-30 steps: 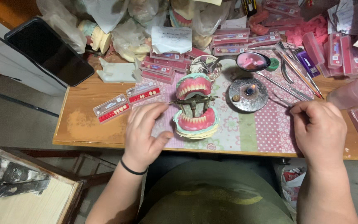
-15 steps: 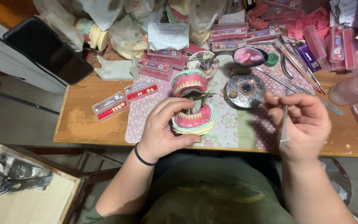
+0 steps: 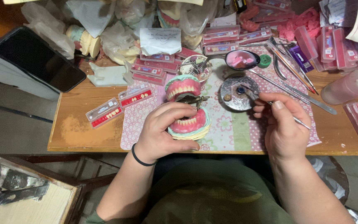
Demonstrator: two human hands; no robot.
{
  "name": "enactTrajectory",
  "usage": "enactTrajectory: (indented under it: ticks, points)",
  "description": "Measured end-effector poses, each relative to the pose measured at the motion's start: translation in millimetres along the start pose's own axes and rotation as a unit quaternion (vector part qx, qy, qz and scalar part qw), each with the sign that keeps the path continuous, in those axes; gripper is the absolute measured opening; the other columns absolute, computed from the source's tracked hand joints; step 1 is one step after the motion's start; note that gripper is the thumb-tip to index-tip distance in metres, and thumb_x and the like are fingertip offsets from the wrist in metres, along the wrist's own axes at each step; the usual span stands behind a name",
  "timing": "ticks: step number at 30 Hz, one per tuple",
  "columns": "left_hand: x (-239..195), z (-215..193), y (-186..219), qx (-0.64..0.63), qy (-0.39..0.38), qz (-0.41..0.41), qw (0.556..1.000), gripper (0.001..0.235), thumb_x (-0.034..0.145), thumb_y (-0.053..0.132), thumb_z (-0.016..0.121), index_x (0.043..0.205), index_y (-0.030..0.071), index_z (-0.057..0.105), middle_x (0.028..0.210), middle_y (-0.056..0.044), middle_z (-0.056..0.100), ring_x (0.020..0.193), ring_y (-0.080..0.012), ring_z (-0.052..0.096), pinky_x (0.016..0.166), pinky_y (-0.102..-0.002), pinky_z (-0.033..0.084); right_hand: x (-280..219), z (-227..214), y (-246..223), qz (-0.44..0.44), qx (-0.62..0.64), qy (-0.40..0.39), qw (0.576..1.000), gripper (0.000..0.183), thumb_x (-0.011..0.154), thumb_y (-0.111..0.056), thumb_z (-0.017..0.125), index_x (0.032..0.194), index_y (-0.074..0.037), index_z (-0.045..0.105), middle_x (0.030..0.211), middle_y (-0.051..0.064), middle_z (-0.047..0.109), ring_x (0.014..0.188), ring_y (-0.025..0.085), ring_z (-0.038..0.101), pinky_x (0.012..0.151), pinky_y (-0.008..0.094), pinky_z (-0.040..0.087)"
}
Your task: The person uses a metal tool to apply and smooth pink wax onto a dental mold mounted on an articulator. They then pick up individual artificial teeth from a plastic tray and place them into the wax on the mold, adjusting their position with the tool.
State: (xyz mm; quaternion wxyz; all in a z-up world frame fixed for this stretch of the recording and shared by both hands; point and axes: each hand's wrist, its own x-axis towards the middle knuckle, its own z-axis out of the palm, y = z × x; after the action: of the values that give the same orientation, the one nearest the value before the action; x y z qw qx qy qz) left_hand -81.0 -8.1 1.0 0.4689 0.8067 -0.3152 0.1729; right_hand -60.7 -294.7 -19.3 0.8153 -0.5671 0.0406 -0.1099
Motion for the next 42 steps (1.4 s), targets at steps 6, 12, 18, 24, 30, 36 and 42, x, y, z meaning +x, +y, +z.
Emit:
enactTrajectory:
  ticks: [6,12,18,24,30,36,42]
  points:
    - [-6,-5,-3,-0.023,0.023,-0.012,0.999,0.072,0.072,0.050,0.088,0.126,0.008,0.066,0.122,-0.011,0.072,0.113,-0.0274,0.072,0.103,-0.040,0.058,1,-1,2,-0.005,-0.017,0.010,1.000,0.024,0.099,-0.018,0.059,0.111,0.001,0.069,0.090,0.014,0.069,0.074,0.017,0.066,0.070,0.024,0.057]
    - [-6,-8,-2,-0.028,-0.005,-0.074,0.997,0.076,0.070,0.057,0.084,0.127,0.010,0.066,0.120,-0.009,0.072,0.109,-0.0232,0.071,0.101,-0.036,0.054,1,-2,4,0.000,-0.018,0.006,1.000,0.025,0.099,-0.020,0.061,0.112,-0.001,0.068,0.090,0.013,0.070,0.074,0.016,0.067,0.069,0.022,0.056]
    - [-8,-6,-5,-0.042,-0.012,-0.080,0.996,0.074,0.072,0.054,0.085,0.128,0.010,0.065,0.124,-0.009,0.072,0.114,-0.0238,0.071,0.103,-0.038,0.055,1,-2,3,-0.006,-0.027,0.010,1.000,0.023,0.100,-0.018,0.059,0.112,0.000,0.068,0.091,0.014,0.070,0.074,0.017,0.067,0.070,0.023,0.058]
    - [-8,-5,-7,-0.036,-0.011,-0.055,0.998,0.070,0.073,0.048,0.089,0.127,0.011,0.066,0.126,-0.009,0.072,0.118,-0.0256,0.070,0.106,-0.039,0.055,2,-4,5,-0.013,-0.015,-0.008,1.000,0.025,0.098,-0.019,0.060,0.113,0.000,0.067,0.092,0.013,0.070,0.074,0.017,0.067,0.070,0.023,0.056]
    - [-4,-6,-5,-0.037,-0.017,-0.014,0.999,0.064,0.080,0.044,0.087,0.129,0.009,0.065,0.127,-0.011,0.071,0.120,-0.0283,0.070,0.107,-0.041,0.055,-1,-2,2,-0.005,-0.011,0.001,1.000,0.024,0.099,-0.018,0.060,0.114,-0.001,0.068,0.092,0.013,0.070,0.076,0.017,0.067,0.072,0.023,0.057]
    - [2,-9,0,-0.039,-0.031,-0.006,0.999,0.065,0.079,0.043,0.088,0.128,0.008,0.065,0.128,-0.009,0.071,0.121,-0.0278,0.070,0.109,-0.041,0.055,-31,7,11,-0.017,0.120,-0.172,0.978,0.033,0.102,-0.012,0.058,0.128,0.007,0.064,0.113,0.032,0.071,0.102,0.045,0.076,0.099,0.063,0.065]
    - [10,1,4,-0.082,0.042,0.003,0.996,0.061,0.066,0.036,0.099,0.115,0.008,0.075,0.112,-0.013,0.077,0.102,-0.0362,0.076,0.092,-0.048,0.058,-38,32,38,-0.130,0.116,-0.175,0.969,0.023,0.085,-0.005,0.060,0.090,0.016,0.066,0.079,0.032,0.068,0.074,0.034,0.076,0.087,0.053,0.066]
